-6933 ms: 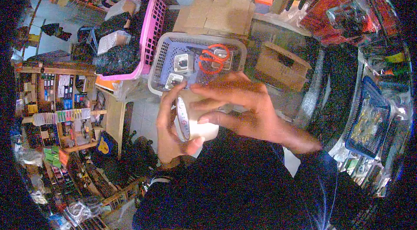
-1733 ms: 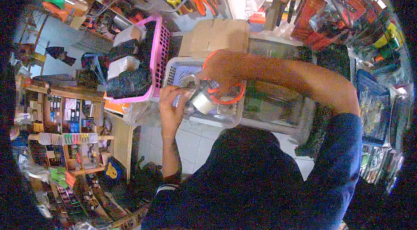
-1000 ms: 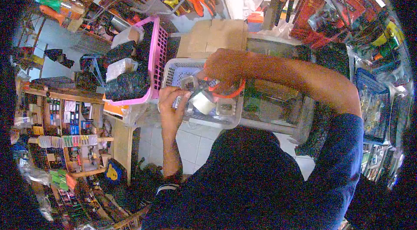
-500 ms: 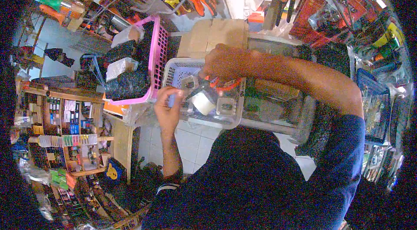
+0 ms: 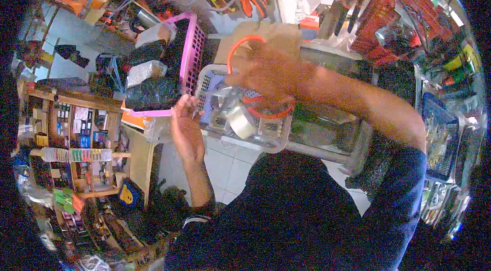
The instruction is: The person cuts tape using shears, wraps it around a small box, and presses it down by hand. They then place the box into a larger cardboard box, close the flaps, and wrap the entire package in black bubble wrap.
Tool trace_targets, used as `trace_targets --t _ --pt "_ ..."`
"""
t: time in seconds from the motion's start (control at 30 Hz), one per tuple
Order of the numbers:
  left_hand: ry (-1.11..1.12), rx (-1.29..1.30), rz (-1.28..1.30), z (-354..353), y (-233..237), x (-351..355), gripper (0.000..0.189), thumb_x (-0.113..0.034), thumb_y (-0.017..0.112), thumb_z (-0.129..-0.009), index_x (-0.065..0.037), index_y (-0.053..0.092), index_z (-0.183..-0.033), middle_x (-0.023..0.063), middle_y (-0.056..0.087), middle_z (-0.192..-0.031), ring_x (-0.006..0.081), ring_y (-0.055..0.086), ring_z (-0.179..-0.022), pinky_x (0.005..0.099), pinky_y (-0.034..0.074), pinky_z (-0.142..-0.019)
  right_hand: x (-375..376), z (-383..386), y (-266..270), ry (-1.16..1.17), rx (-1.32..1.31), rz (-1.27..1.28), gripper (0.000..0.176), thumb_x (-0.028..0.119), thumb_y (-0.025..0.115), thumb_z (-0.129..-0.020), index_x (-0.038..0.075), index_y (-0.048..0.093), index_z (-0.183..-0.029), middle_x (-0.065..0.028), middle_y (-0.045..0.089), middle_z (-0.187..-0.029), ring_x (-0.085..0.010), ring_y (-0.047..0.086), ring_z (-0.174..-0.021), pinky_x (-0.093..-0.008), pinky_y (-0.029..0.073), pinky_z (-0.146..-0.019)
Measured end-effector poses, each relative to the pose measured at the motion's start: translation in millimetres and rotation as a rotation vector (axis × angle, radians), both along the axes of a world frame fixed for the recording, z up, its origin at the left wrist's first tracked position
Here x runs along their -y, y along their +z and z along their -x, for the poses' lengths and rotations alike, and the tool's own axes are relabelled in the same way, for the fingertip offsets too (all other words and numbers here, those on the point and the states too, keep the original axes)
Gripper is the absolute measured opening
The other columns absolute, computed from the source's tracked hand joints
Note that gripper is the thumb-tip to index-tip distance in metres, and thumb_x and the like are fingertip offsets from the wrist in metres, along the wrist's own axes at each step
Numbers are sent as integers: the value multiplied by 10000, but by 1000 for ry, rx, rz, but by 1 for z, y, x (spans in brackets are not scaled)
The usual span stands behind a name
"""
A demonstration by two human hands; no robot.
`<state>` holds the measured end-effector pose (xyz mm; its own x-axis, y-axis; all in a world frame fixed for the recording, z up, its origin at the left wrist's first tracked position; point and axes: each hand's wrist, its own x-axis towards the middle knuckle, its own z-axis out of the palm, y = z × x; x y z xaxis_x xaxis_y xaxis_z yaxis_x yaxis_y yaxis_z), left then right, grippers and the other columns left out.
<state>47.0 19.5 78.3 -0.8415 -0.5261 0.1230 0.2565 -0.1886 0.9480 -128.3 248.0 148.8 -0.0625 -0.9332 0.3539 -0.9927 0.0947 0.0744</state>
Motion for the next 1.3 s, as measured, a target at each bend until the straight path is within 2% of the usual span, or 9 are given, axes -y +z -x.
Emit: trace_targets --t 0.13,0.33,0.47,0.63,0.73,0.83,0.9,1.1,1.3 --pt "101 -44 -4 -3 1 -1 445 -361 428 -1081 -38 596 -1335 82 631 -1252 194 563 -1190 388 440 -969 8 35 -34 -117 296 -197 483 336 780 -760 81 609 -1132 -155 672 -925 -353 679 -945 -486 532 -830" --pt "84 -58 32 -8 6 -6 438 -334 466 -1057 -31 579 -1352 69 633 -1235 181 572 -1170 386 446 -961 34 51 -110 -157 385 -310 342 238 725 -802 57 647 -1080 -161 694 -915 -369 696 -905 -495 564 -803" --pt "68 -67 10 -8 10 -16 406 -277 473 -1056 5 601 -1318 84 616 -1177 177 560 -1144 369 449 -952 49 54 -176 -34 261 -118 195 215 695 -797 56 666 -906 -178 699 -869 -388 703 -861 -506 575 -752" --pt "-21 -35 -31 -18 7 -26 409 -262 479 -1048 40 615 -1289 43 563 -1009 145 528 -979 354 453 -912 47 43 -162 -78 292 -153 164 197 686 -815 49 681 -884 -183 700 -866 -387 703 -860 -509 573 -761" --pt "-148 56 -48 -30 12 -40 431 -268 492 -1039 67 623 -1276 10 526 -891 130 502 -878 338 451 -875 26 26 -110 -198 378 -220 337 263 693 -889 27 680 -1129 -175 717 -1026 -375 695 -1006 -484 559 -896" --pt "-370 129 -92 -49 9 -67 491 -320 531 -1023 89 626 -1278 -10 498 -791 113 477 -778 306 429 -806 -14 0 -72 -33 610 84 374 295 662 -964 24 661 -1221 -179 715 -1091 -353 705 -1018 -437 557 -908" --pt "-519 185 -170 -62 -8 -86 512 -341 548 -1017 91 625 -1280 -1 499 -786 110 466 -754 298 417 -784 -48 -44 -20 -159 1131 159 409 264 697 -971 22 625 -1292 -159 701 -1173 -275 706 -1029 -387 549 -917" --pt "-676 244 -252 -67 -15 -140 537 -374 547 -1027 89 617 -1290 31 541 -789 118 467 -725 282 398 -740 -126 -135 -55 -340 1751 424 582 121 786 -904 45 521 -1417 -123 690 -1194 -167 679 -991 -356 557 -885" --pt "-792 353 -191 -70 -20 -187 526 -371 547 -1033 74 621 -1304 25 552 -773 102 470 -713 248 367 -691 -174 -182 -79 -471 1803 754 551 66 809 -871 45 565 -1366 -96 723 -1088 -167 693 -985 -326 573 -861"
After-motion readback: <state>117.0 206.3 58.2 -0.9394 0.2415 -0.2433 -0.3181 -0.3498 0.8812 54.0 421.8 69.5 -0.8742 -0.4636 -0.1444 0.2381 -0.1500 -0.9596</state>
